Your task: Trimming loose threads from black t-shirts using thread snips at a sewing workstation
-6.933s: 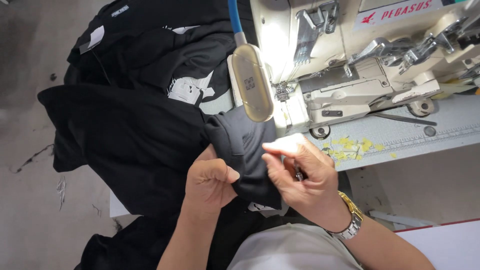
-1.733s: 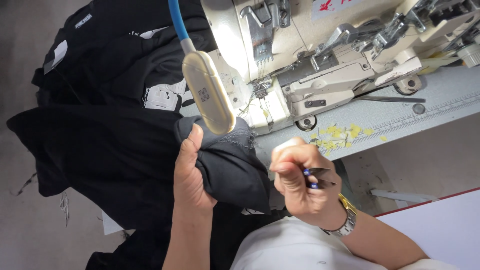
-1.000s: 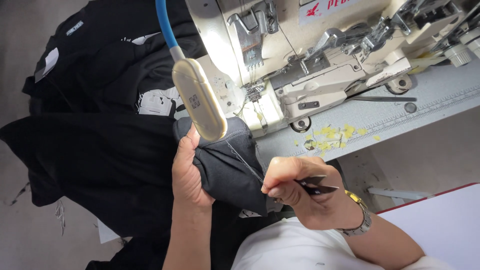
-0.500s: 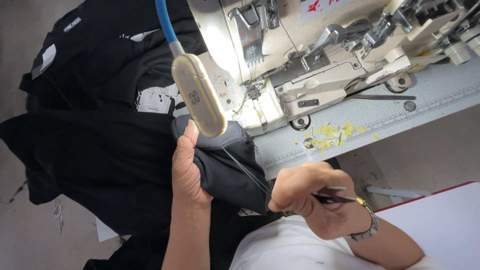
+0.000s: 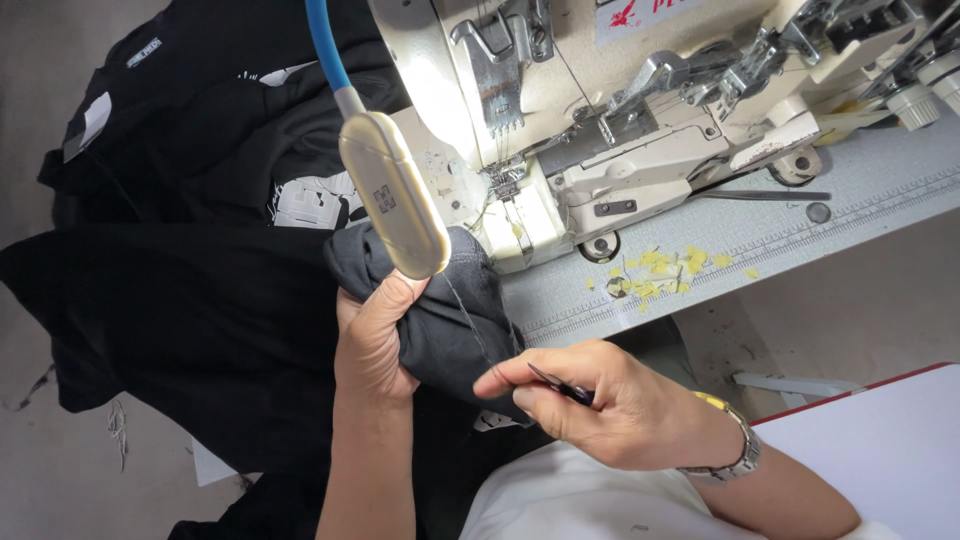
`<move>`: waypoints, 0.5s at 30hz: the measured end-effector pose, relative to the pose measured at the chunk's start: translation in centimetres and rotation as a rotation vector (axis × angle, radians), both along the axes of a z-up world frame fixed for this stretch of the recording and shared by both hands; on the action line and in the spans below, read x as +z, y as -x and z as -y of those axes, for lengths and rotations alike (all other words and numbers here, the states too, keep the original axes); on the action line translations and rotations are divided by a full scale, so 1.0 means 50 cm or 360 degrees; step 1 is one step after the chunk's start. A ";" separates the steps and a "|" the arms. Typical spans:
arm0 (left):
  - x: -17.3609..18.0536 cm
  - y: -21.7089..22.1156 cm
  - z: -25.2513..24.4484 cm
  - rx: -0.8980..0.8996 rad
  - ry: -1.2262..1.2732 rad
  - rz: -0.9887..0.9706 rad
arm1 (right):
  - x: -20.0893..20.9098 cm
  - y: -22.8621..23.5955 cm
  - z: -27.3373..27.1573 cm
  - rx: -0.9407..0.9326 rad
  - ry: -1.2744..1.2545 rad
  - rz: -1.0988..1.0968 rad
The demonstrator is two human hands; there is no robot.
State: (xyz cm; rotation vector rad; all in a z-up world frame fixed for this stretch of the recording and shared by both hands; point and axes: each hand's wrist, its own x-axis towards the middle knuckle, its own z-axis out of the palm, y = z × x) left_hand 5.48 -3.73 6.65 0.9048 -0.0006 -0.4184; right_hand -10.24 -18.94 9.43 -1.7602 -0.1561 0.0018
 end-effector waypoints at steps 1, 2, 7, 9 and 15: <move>-0.005 -0.003 0.001 0.0012 0.0029 0.0018 | 0.004 0.001 0.000 0.0043 -0.0094 -0.0056; -0.010 -0.004 0.001 0.0024 0.0057 0.0034 | 0.008 0.003 -0.001 0.0086 -0.0190 -0.0115; -0.006 0.000 0.006 0.0082 -0.0007 -0.0018 | 0.026 0.014 0.010 0.0053 -0.0182 0.0316; -0.013 -0.002 0.002 0.0065 0.0011 -0.0008 | 0.035 0.020 0.007 -0.0040 -0.0219 0.0347; -0.017 0.003 -0.002 0.0033 0.0037 -0.0059 | 0.046 0.015 0.000 -0.0399 -0.0690 0.0591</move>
